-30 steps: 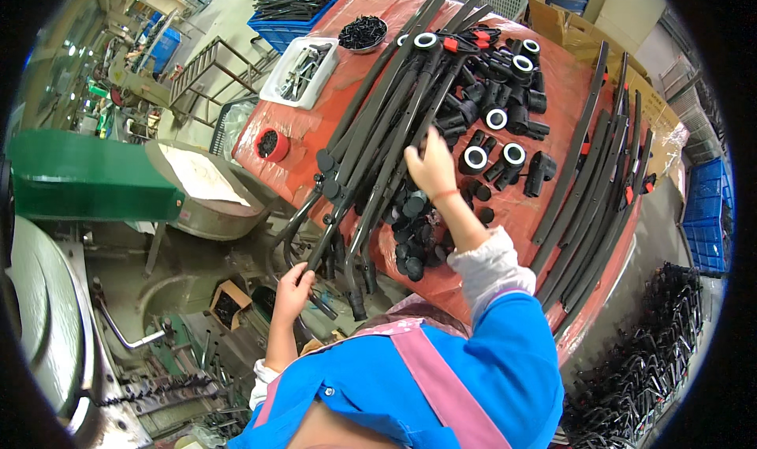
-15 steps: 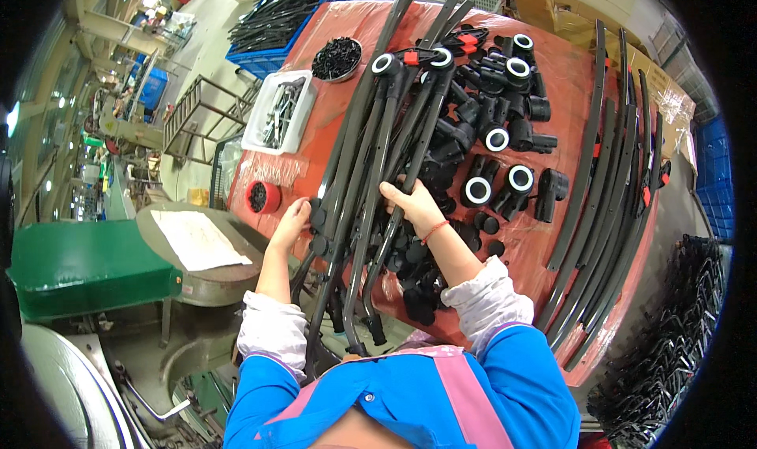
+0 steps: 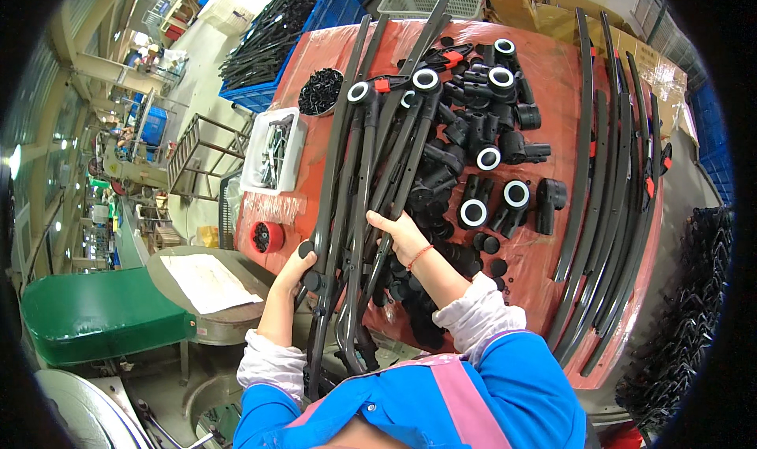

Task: The person repeatedly picks up metal rods and black plastic caps, inserts the caps into the rod ends, and places the assembled units into a blue crate. The process is continuous and repetitive throughout the clip.

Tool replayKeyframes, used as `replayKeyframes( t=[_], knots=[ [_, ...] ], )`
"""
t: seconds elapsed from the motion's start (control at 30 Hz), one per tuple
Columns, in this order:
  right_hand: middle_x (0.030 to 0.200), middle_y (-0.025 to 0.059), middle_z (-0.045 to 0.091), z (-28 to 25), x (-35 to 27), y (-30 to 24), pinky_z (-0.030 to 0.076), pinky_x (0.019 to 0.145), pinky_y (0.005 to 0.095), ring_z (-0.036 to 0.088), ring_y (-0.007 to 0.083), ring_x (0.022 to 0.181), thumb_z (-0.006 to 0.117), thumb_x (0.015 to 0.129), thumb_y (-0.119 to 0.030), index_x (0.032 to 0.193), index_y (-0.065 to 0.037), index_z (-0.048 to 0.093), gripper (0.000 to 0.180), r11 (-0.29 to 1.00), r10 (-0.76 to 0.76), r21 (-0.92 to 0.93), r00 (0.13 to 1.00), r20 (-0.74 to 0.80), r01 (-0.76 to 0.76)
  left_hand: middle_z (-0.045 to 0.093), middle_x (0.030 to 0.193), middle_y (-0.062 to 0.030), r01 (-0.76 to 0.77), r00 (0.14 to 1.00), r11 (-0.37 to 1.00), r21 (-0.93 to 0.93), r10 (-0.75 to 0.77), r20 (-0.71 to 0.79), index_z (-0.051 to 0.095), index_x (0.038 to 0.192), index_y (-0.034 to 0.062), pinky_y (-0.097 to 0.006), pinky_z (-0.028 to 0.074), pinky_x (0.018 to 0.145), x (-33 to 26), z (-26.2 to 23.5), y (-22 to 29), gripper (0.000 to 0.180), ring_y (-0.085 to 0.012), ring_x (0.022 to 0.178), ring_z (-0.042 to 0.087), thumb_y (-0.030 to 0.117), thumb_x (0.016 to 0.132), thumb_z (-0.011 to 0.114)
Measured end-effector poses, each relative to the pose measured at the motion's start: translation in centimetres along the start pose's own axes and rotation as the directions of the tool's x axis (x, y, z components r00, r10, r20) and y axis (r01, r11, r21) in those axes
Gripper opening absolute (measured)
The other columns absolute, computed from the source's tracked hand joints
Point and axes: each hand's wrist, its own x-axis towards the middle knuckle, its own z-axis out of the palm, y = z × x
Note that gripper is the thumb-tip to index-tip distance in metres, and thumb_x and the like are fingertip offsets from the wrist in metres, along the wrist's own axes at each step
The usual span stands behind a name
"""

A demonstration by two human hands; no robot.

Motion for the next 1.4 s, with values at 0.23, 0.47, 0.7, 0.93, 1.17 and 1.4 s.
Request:
replayKeyframes(
  t=[0.23,0.47,0.7,0.93,1.17,1.4],
  knots=[
    [0.117,0.0079,0.060,-0.1,0.3,0.4,0.048,0.093,0.0343,0.057,0.0186,0.110,0.080,0.080,-0.029,0.132,-0.002,0.046,0.067,0.980,-0.199,0.029,0.980,0.016,0.198,0.058,0.122,-0.0042,0.121,0.993,0.966,-0.227,-0.118,0.028,0.045,0.135,0.0036,-0.033,0.046,0.097,-1.6,4.4,3.8,0.081,-0.0179,0.114,0.056,0.033,0.071,0.086],
    [0.127,0.0082,0.053,0.0,-0.4,-1.3,0.046,0.100,0.0386,0.053,0.0229,0.117,0.077,0.078,-0.024,0.142,-0.006,0.036,0.078,0.962,-0.200,0.205,0.975,0.093,0.178,0.059,0.112,-0.0053,0.064,0.990,0.998,-0.003,-0.064,-0.124,0.051,0.126,0.0009,-0.033,0.047,0.094,-1.6,6.6,6.4,0.066,-0.0164,0.104,0.057,0.015,0.070,0.083],
    [0.124,0.0079,0.055,1.1,-1.6,-2.0,0.047,0.099,0.0384,0.055,0.0222,0.115,0.077,0.076,-0.026,0.140,-0.006,0.038,0.078,0.950,-0.258,0.211,0.959,0.116,0.230,0.056,0.122,-0.0103,-0.005,0.980,0.996,0.093,0.023,-0.197,0.038,0.137,-0.0041,-0.034,0.045,0.098,-4.0,7.7,9.2,0.088,-0.0186,0.111,0.056,0.017,0.067,0.087],
    [0.105,0.0002,0.056,4.3,-5.6,-4.9,0.048,0.088,0.0319,0.057,0.0145,0.098,0.081,0.073,-0.023,0.124,-0.009,0.048,0.062,0.913,-0.370,0.251,0.913,0.171,0.323,0.059,0.119,-0.0116,-0.132,0.959,0.978,0.158,0.167,-0.230,0.035,0.139,-0.0058,-0.034,0.047,0.096,-8.4,10.3,12.9,0.092,-0.0185,0.108,0.059,0.015,0.066,0.087],
    [0.116,0.0073,0.060,4.3,-12.2,-6.6,0.048,0.097,0.0387,0.059,0.0218,0.109,0.080,0.072,-0.021,0.129,-0.006,0.047,0.069,0.860,-0.494,0.254,0.847,0.197,0.443,0.060,0.119,-0.0125,-0.257,0.953,0.955,0.147,0.276,-0.127,0.038,0.139,-0.0034,-0.035,0.049,0.095,-12.2,14.1,14.3,0.089,-0.0195,0.107,0.061,0.009,0.066,0.086],
    [0.109,0.0021,0.063,1.6,-21.0,-6.1,0.048,0.093,0.0318,0.060,0.0138,0.101,0.078,0.077,-0.013,0.124,-0.005,0.056,0.053,0.701,-0.700,0.273,0.708,0.089,0.659,0.061,0.116,-0.0144,-0.303,0.953,0.943,0.135,0.304,0.015,0.042,0.135,-0.0011,-0.037,0.055,0.084,-16.2,22.1,12.9,0.087,-0.0246,0.098,0.065,0.019,0.064,0.087]
  ],
)
